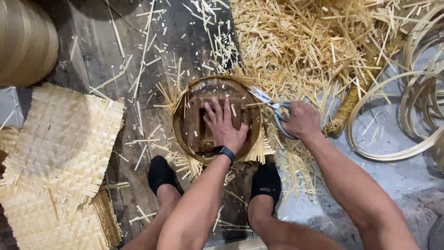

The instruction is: Trim woven bamboo mats and fit them into circular frames to assemble bamboo steamer lids or bases.

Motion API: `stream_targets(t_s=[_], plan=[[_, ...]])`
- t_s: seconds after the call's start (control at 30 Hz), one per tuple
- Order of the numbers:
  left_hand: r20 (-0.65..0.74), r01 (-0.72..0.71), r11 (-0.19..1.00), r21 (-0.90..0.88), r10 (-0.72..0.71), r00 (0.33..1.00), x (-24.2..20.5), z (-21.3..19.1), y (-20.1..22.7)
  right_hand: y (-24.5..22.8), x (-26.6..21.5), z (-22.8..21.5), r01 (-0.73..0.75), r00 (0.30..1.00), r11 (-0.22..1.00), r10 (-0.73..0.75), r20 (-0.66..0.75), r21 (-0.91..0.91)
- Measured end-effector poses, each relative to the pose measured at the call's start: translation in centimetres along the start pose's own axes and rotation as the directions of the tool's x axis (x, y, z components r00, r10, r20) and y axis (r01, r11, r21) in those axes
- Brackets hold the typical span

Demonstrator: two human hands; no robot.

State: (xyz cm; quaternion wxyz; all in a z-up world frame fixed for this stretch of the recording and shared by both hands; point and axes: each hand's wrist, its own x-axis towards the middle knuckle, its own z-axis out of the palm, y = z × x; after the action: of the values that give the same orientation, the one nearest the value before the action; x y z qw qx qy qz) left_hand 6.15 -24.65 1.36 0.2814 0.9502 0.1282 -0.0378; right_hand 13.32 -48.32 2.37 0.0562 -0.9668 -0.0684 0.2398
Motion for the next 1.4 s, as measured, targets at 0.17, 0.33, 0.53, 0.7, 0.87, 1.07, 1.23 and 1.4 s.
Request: stream_targets(t_s=[0.17, 0.33, 0.53, 0.7, 0.87, 1.07, 1.23, 1.4], plan=[[0.079, -0.039, 0.999, -0.029, 0.041, 0.996, 0.3, -0.9, -0.5, -2.1, 4.1, 0.6, 0.152, 0.944, 0.957, -0.215, -0.250, -0.249], [0.216, -0.293, 0.954, -0.065, 0.300, 0.929, -1.4, -2.5, -3.3, 3.0, 0.8, 2.3, 0.107, 0.994, 0.993, -0.106, 0.035, -0.057], [0.263, -0.356, 0.927, -0.117, 0.374, 0.889, -1.2, -2.9, -3.5, -1.6, 1.4, 0.2, 0.189, 0.792, 0.925, -0.342, -0.506, -0.329], [0.402, -0.450, 0.872, -0.192, 0.488, 0.775, -0.9, -4.4, -5.4, -0.1, 0.2, -2.1, 0.086, 0.995, 0.986, -0.076, 0.069, -0.145], [0.443, -0.482, 0.860, -0.167, 0.502, 0.743, -0.6, -4.6, -4.8, -0.9, 1.6, 0.7, 0.213, 0.915, 0.948, -0.278, -0.294, -0.235], [0.539, -0.481, 0.873, -0.082, 0.445, 0.715, -1.0, -5.6, -5.0, -0.8, 1.7, -1.3, 0.165, 0.986, 0.967, -0.163, 0.026, -0.192], [0.324, 0.311, 0.950, 0.023, -0.302, 0.897, -1.5, -2.5, -0.3, 2.1, 2.4, 0.4, 0.138, 0.990, 0.976, -0.139, 0.008, -0.167], [0.264, 0.030, 0.972, 0.232, -0.093, 0.960, -2.9, -2.0, 0.5, -3.4, 3.2, -0.4, 0.217, 0.935, 0.904, -0.302, -0.189, -0.368]])
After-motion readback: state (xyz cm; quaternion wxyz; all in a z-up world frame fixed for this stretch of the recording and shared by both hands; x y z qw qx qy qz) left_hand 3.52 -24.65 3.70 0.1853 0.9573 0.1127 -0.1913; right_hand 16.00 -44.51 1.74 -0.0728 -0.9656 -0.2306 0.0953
